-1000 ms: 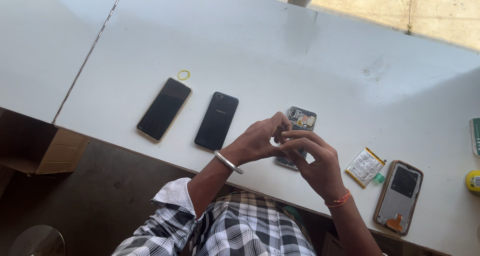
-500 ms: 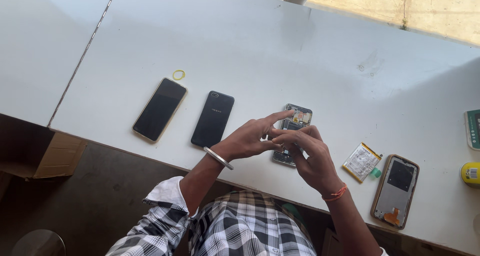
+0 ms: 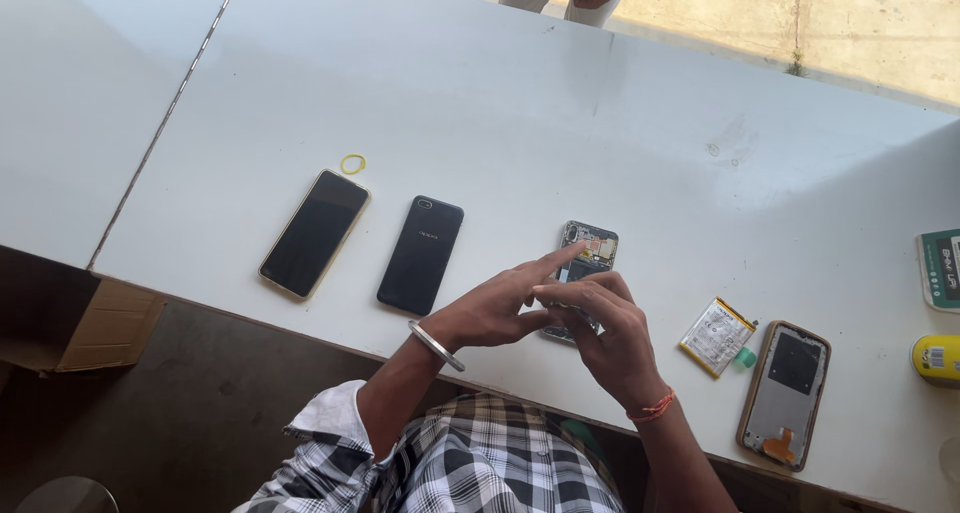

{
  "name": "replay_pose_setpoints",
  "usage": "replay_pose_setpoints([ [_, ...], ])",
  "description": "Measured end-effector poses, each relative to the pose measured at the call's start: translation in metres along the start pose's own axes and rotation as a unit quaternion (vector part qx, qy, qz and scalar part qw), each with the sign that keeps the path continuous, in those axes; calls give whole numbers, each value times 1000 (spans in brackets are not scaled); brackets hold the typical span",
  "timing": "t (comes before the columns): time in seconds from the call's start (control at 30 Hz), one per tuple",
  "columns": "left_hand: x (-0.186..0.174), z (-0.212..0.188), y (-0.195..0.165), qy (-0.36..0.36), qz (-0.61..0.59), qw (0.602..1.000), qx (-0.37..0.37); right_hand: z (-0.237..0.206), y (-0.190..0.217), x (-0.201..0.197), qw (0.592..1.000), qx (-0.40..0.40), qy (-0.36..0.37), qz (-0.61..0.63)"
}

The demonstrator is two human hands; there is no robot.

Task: The person uses a screwdriver to remove screws and pry open a smartphone. They detach the battery and remove the motherboard, placing components on the table.

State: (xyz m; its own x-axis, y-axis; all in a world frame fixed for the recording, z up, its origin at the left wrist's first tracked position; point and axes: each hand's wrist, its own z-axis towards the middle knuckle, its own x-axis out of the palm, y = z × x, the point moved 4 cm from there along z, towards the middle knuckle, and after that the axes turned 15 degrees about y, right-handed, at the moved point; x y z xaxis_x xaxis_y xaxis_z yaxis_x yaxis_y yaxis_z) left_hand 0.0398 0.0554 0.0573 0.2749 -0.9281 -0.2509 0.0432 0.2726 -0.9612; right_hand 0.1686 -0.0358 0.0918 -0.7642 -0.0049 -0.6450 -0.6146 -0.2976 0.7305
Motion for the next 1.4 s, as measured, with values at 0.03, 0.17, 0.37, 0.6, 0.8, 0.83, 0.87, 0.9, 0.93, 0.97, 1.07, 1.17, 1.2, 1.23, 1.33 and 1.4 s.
replay_pose_setpoints([
  [0.03, -2, -2, 3, 2, 1, 999, -33, 1, -2, 0, 1000, 24, 17, 9],
  [0.17, -10, -10, 11, -14, 27, 990, -136, 3, -1, -1, 996, 43, 65, 37],
  [0.37, -8, -2, -2, -63, 133, 985, -91, 7, -8, 0, 995, 90, 7, 51],
  [0.6, -10, -2, -3, -16, -19, 989, -146, 5, 1, -1, 1000, -11, 22, -5],
  [0.8, -5, 6, -1, -23, 84, 986, -144, -6, -8, 7, 991, 47, 30, 119],
  [0.83, -6, 5, 0, -34, 109, 985, -127, -9, -12, 6, 991, 55, -3, 122],
  [0.87, -7, 4, 0, -43, 131, 985, -109, -15, -17, 5, 989, 65, -35, 124],
  [0.9, -8, 2, 1, -52, 154, 983, -89, -21, -22, 3, 987, 74, -68, 125],
  [0.93, -8, -3, 3, -39, 186, 977, -99, -30, -28, -2, 981, 86, -96, 148],
  [0.97, -8, -8, 6, -25, 218, 969, -111, -39, -34, -5, 973, 98, -122, 171],
  [1.07, -2, -17, 8, -5, 271, 957, -98, -65, -56, -6, 936, 229, -134, 232],
  [1.17, 3, -14, 9, 19, 320, 944, -78, -75, -62, 6, 936, 322, -71, 123],
  [1.2, 4, -11, 8, 27, 338, 938, -74, -76, -60, 10, 939, 336, -42, 57],
  [1.23, 6, -8, 9, 53, 363, 928, -71, -76, -59, 15, 936, 351, -14, 32],
  [1.33, 9, 2, 12, 126, 438, 887, -73, -72, -53, 26, 928, 370, 44, -32],
  [1.4, 14, 10, 18, 170, 482, 856, -78, -70, -49, 26, 931, 358, 46, -62],
])
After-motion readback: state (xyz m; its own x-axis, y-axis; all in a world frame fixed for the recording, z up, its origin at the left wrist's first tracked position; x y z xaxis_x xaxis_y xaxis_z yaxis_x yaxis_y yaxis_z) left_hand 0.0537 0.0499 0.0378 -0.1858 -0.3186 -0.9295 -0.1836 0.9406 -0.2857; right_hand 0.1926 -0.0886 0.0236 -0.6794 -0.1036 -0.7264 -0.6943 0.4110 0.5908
